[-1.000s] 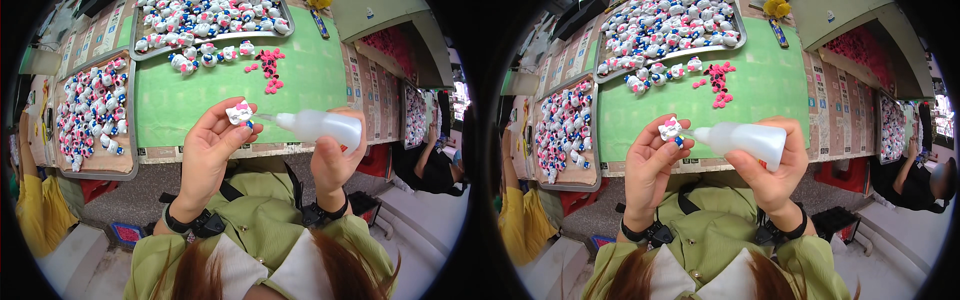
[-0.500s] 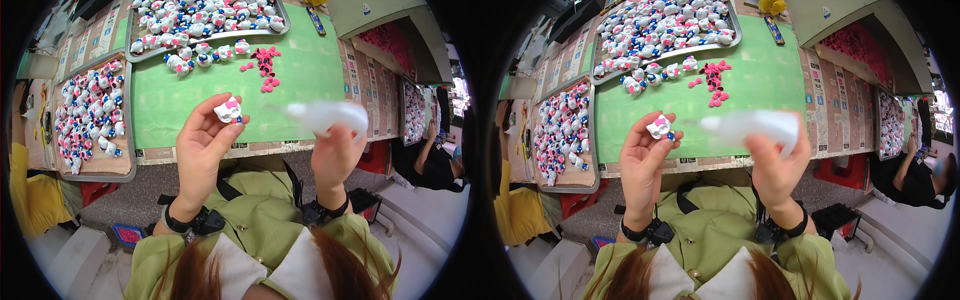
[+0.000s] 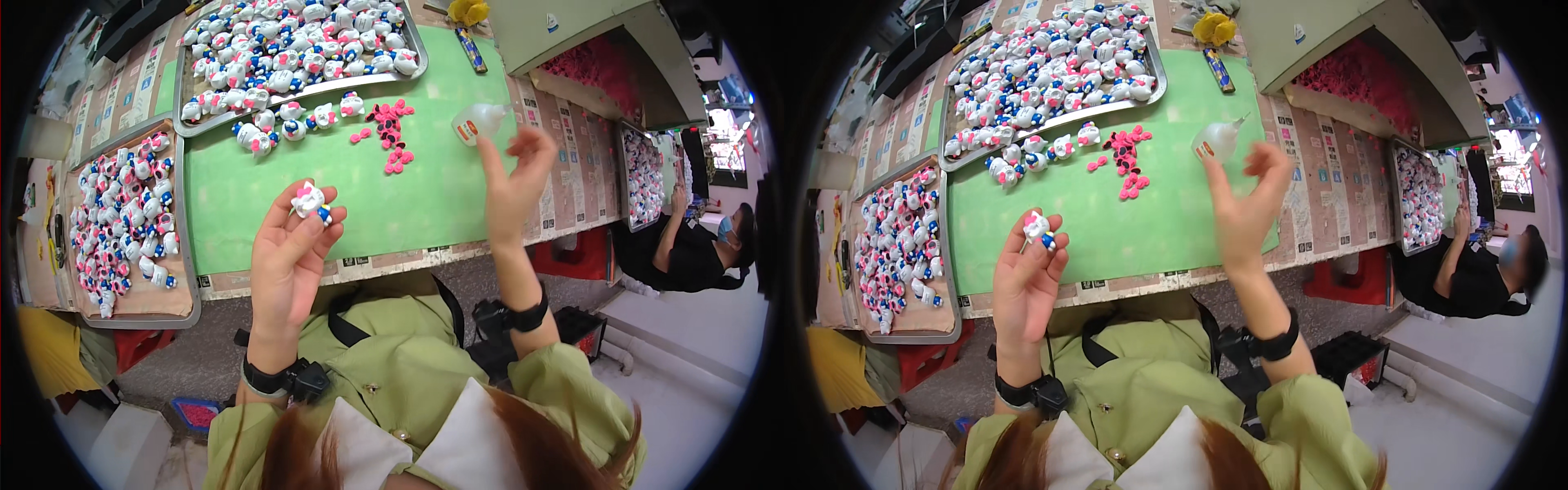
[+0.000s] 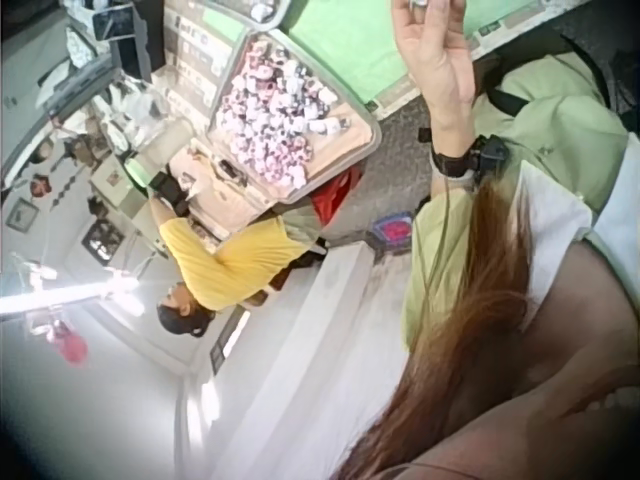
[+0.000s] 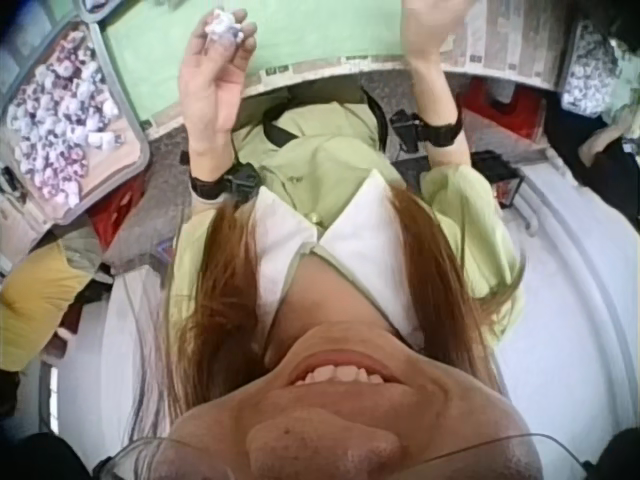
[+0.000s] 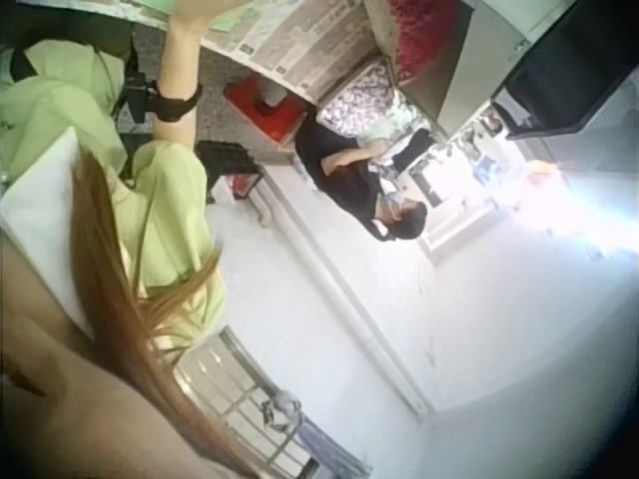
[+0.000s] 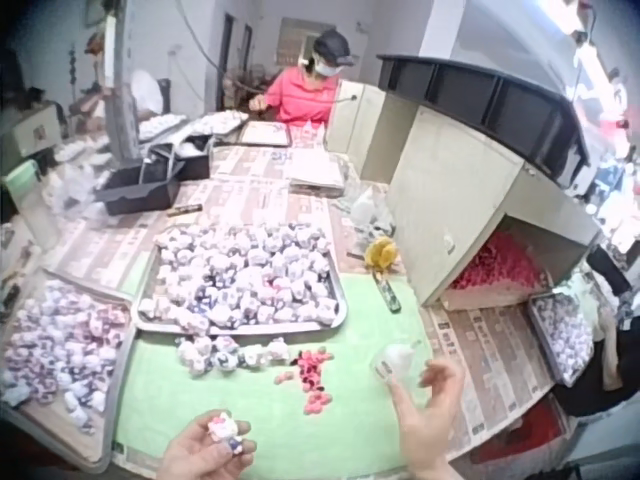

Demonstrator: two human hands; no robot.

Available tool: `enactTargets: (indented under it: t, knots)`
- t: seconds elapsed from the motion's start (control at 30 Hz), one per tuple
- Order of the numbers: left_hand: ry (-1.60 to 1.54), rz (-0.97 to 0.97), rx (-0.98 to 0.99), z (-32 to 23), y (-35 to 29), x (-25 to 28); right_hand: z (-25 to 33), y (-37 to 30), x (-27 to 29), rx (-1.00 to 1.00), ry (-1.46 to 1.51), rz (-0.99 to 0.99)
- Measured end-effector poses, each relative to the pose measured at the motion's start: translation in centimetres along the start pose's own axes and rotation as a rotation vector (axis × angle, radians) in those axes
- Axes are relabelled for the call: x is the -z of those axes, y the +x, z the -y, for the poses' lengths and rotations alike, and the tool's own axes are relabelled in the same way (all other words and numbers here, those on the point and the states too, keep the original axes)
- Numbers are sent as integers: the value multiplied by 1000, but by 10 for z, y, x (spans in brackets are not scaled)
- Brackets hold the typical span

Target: Use glue to attach small pink bows to white toy cat figurines in a factory workshop.

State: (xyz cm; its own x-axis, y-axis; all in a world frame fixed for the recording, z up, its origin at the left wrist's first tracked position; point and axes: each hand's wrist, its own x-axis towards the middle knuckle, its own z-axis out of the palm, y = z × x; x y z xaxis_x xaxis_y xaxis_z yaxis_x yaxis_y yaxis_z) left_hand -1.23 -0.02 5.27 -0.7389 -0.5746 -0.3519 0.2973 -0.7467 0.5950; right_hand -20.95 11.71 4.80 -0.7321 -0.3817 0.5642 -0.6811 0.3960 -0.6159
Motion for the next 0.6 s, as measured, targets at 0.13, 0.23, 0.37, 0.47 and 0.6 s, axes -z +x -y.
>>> enactTargets:
  t: [0.13, 0.23, 0.37, 0.47, 0.6]
  knots:
    - [46, 17, 85, 5, 3, 0, 19, -19, -11, 100, 171, 428]
    - [61, 40, 106, 6, 1, -4, 19, -21, -24, 246, 19, 475]
    - [94, 75, 138, 10, 0, -7, 33, -24, -15, -226, 311, 499]
    - [84, 154, 170, 17, 0, -12, 47, -29, -8, -765, 954, 620]
    - [97, 215, 181, 17, -4, -21, 53, -39, -13, -434, 699, 527]
